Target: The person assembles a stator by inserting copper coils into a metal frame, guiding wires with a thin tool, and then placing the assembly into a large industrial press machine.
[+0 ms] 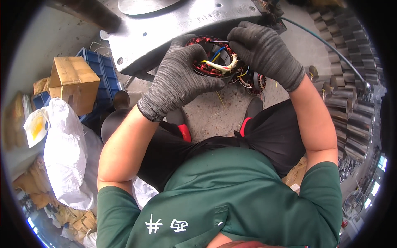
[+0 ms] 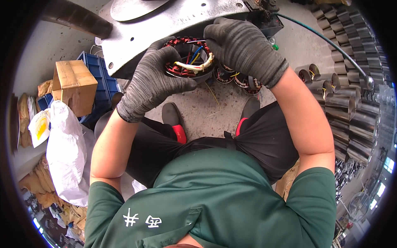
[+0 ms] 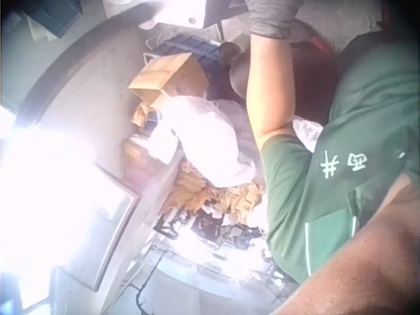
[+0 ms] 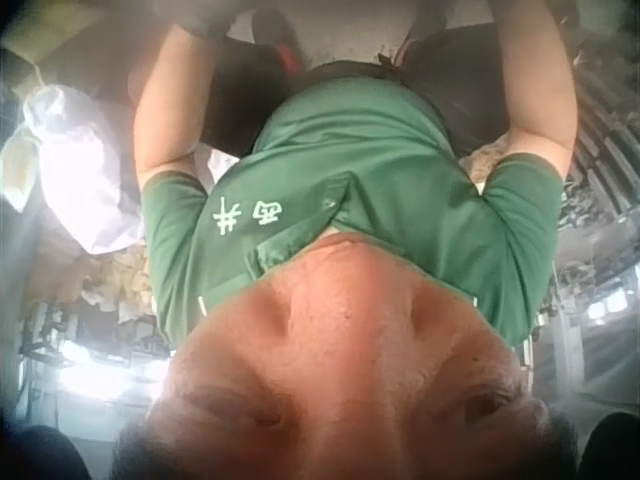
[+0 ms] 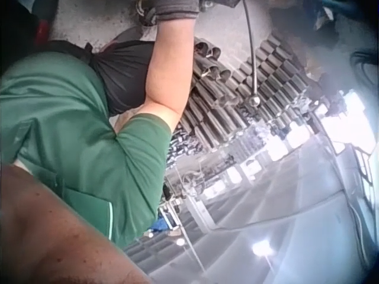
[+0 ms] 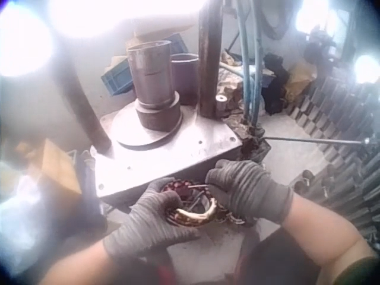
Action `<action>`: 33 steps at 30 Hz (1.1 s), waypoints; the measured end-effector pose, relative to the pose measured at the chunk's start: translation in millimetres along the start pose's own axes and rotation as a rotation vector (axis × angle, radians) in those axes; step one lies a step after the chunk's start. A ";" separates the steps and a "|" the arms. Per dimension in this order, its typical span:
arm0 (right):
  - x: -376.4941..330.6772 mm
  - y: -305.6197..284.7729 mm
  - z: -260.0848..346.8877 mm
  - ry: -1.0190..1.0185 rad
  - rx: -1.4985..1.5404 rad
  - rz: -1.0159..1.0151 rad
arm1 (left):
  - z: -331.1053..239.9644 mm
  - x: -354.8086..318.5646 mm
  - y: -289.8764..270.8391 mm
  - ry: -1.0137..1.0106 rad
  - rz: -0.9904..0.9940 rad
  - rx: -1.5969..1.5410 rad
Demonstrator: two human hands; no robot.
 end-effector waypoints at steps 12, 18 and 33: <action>-1.8 10.9 0.6 0.059 -0.063 0.022 | 10.1 3.8 7.5 0.084 -0.058 -0.025; -1.3 22.6 3.1 0.156 -0.086 0.083 | 0.9 8.3 4.9 0.056 -0.084 0.010; 5.9 22.7 -39.3 0.683 1.029 -0.245 | 17.6 6.9 2.1 -0.287 0.032 -0.698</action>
Point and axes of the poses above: each hand's wrist, its own x-axis towards the middle knuckle, its own y-axis out of the palm, z = x × y, the point moved 4 cm from there along x, towards the middle knuckle, and after that the axes turned 7 degrees about -x, right-handed, at the moved point
